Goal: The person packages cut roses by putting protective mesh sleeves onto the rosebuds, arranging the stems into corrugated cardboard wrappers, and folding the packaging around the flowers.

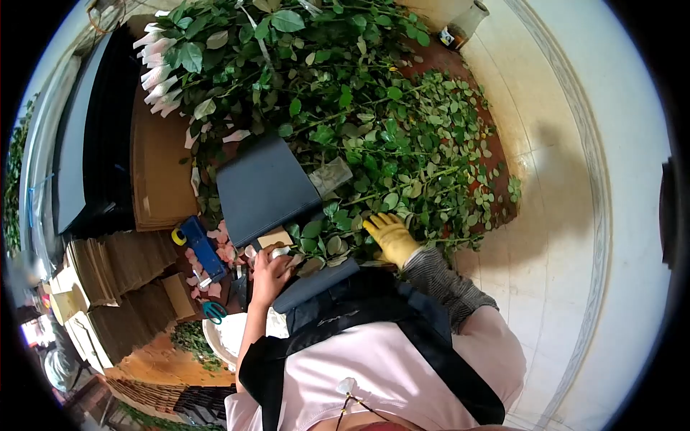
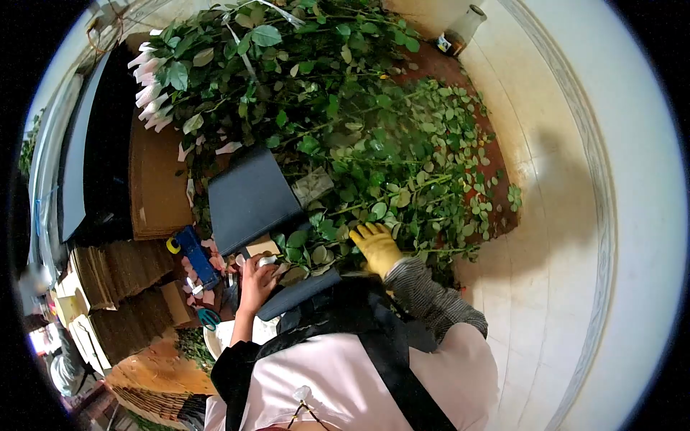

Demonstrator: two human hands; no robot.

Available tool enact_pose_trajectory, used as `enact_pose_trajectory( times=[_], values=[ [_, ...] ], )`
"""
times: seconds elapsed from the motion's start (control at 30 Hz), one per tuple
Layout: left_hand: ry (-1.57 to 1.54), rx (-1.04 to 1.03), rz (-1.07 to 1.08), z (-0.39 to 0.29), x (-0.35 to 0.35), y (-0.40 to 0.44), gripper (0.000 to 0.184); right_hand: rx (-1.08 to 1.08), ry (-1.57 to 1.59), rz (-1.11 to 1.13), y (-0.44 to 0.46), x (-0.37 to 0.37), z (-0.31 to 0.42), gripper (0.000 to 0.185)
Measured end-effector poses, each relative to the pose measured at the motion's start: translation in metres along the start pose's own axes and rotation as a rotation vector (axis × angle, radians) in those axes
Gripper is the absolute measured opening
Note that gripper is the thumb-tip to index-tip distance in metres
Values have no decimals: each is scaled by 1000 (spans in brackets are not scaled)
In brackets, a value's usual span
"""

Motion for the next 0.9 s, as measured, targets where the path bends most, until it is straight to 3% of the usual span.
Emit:
enact_pose_trajectory(
  times=[0.07, 0.1, 0.27, 0.33, 0.37, 0.5, 0.53, 0.6, 0.67, 0.73, 0.8, 0.9],
  values=[
    [-1, 3, 34, -4, 3, 3, 34, -59, -98, 10, 22, -8, 6, 44],
    [-3, 11, 17, -4, 2, 4, 34, -76, -76, 11, 21, -4, 6, 23],
    [-46, 48, 79, 3, 1, -1, 37, -184, -95, 99, 18, 72, 37, 16],
    [-38, 38, 67, 3, 1, 0, 38, -197, -184, -171, 24, 92, 39, 27],
    [-12, 50, 83, 0, 1, 2, 39, -189, -178, -136, 29, 80, 34, 38],
    [5, 35, 139, -6, -2, 0, 49, -109, 61, 214, 37, -60, -24, 61],
    [-10, 19, 101, -5, -3, 1, 53, -31, 119, 110, 30, -52, -28, 65],
    [23, 13, 76, -3, -3, -4, 58, -39, 407, 485, 52, 32, -26, 66],
    [107, 28, 43, -4, -2, -2, 61, -70, 669, 451, 64, 54, -45, 60],
    [71, 20, -2, -6, 2, 1, 65, -126, 638, 322, 83, 105, -44, 55],
    [-21, 137, 35, -1, 4, 0, 68, -69, 522, 42, 118, 120, -50, 53],
    [66, 38, 17, -7, 6, 3, 72, -5, 556, -262, 174, 131, -48, 47]
  ],
)
Point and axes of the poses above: each hand's wrist, its own y-axis towards the middle knuckle, its own x-axis out of the back of the hand, z = x × y, the point moved 4 cm from there along y, towards the middle knuckle, and after that the axes turned 1 degree about y, right-handed, at the moved point
